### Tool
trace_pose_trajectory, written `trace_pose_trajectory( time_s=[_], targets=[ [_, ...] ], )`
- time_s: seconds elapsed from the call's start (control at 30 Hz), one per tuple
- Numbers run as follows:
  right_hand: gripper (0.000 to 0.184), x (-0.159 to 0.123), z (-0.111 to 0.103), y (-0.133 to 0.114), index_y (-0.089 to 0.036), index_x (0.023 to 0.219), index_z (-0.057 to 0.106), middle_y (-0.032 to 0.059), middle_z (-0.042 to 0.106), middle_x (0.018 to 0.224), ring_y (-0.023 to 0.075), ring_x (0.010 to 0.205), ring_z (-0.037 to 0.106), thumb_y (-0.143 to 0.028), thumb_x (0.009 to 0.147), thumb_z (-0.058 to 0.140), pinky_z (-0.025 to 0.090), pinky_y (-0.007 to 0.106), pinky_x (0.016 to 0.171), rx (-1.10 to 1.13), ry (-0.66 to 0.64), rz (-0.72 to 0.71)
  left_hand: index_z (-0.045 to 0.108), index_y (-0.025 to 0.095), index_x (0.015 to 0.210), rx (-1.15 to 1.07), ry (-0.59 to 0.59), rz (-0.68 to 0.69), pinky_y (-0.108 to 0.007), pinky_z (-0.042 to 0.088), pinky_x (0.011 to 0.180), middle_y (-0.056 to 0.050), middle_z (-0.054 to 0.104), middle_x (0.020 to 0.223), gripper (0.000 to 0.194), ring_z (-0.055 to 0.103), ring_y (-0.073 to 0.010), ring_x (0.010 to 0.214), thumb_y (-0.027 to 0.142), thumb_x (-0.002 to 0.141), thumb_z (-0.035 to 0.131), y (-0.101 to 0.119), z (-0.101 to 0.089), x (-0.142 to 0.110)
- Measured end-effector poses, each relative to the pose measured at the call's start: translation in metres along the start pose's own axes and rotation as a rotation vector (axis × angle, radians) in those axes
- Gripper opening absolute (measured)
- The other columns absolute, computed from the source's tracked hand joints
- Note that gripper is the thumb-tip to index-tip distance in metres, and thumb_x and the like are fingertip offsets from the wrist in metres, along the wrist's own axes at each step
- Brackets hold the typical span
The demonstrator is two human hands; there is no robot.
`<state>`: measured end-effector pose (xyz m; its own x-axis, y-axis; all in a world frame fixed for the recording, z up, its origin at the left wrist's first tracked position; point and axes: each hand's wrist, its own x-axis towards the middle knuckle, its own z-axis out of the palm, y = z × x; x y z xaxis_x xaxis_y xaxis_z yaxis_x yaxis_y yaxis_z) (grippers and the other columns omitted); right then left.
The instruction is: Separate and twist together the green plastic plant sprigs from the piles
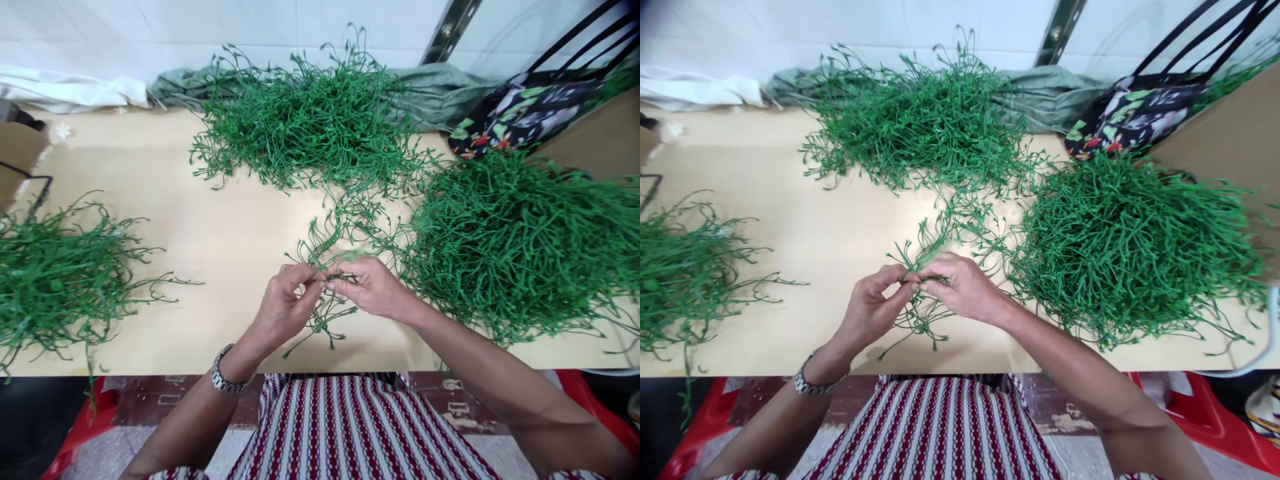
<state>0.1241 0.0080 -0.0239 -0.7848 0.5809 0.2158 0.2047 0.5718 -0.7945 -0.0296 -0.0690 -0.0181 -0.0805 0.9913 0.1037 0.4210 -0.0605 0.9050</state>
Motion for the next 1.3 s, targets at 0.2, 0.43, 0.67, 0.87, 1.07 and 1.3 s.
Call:
trace_pose_trajectory(
  time_s=[0.2, 0.43, 0.67, 0.87, 1.07, 1.3],
  targets=[
    [0.015, 0.002, -0.009, -0.001, -0.013, 0.082, 0.059, 0.005, 0.057, 0.075, 0.0149, 0.074, 0.048, -0.014, 0.085, 0.044, 0.039, 0.029, 0.069, -0.359, -0.033, -0.242, 0.051, 0.015, 0.066, -0.105, -0.191, -0.156, -0.021, 0.035, 0.056, 0.003, 0.046, 0.059, 0.011, 0.041, -0.0083, 0.057, 0.015, 0.076, 0.046, 0.009, -0.005, 0.009],
    [0.021, -0.003, -0.011, -0.002, -0.014, 0.069, 0.057, 0.0036, 0.051, 0.065, 0.0148, 0.065, 0.041, -0.014, 0.085, 0.042, 0.033, 0.028, 0.063, -0.618, 0.0, -0.317, 0.047, 0.014, 0.064, -0.032, -0.272, -0.1, -0.021, 0.033, 0.054, 0.004, 0.041, 0.058, 0.015, 0.037, -0.0083, 0.056, 0.02, 0.078, 0.048, 0.007, -0.003, 0.012],
    [0.028, -0.006, -0.014, -0.005, -0.015, 0.063, 0.054, 0.0016, 0.049, 0.061, 0.0132, 0.061, 0.039, -0.008, 0.084, 0.037, 0.034, 0.028, 0.065, -0.598, -0.186, -0.392, 0.033, 0.017, 0.051, 0.193, -0.44, 0.064, -0.022, 0.023, 0.047, 0.005, 0.032, 0.05, 0.025, 0.027, -0.0072, 0.048, 0.006, 0.072, 0.04, 0.014, -0.004, 0.01],
    [0.021, -0.006, -0.032, -0.002, -0.015, 0.068, 0.054, 0.0012, 0.053, 0.067, 0.0121, 0.064, 0.045, -0.009, 0.083, 0.041, 0.037, 0.027, 0.064, -0.45, -0.327, -0.321, 0.035, 0.017, 0.051, 0.139, -0.629, 0.045, -0.022, 0.022, 0.045, 0.005, 0.03, 0.049, 0.024, 0.026, -0.0071, 0.047, 0.005, 0.071, 0.041, 0.01, -0.016, 0.016],
    [0.015, -0.023, -0.048, -0.004, -0.018, 0.091, 0.049, -0.0014, 0.049, 0.068, 0.0076, 0.054, 0.044, -0.02, 0.091, 0.034, 0.037, 0.021, 0.05, 0.028, 0.185, 0.089, 0.053, 0.014, 0.068, -0.193, -0.43, -0.257, -0.02, 0.028, 0.045, 0.004, 0.042, 0.054, 0.008, 0.034, -0.0062, 0.048, 0.017, 0.074, 0.051, 0.004, -0.032, 0.025],
    [0.035, -0.009, -0.012, -0.023, -0.015, 0.109, 0.053, 0.0088, 0.054, 0.095, 0.0139, 0.078, 0.052, -0.034, 0.08, 0.057, 0.044, 0.023, 0.056, -0.157, 0.209, -0.057, 0.057, 0.013, 0.064, -0.303, -0.273, -0.197, -0.019, 0.031, 0.048, 0.004, 0.044, 0.054, 0.009, 0.037, -0.0056, 0.051, 0.016, 0.072, 0.057, 0.007, -0.016, 0.023]
  ],
)
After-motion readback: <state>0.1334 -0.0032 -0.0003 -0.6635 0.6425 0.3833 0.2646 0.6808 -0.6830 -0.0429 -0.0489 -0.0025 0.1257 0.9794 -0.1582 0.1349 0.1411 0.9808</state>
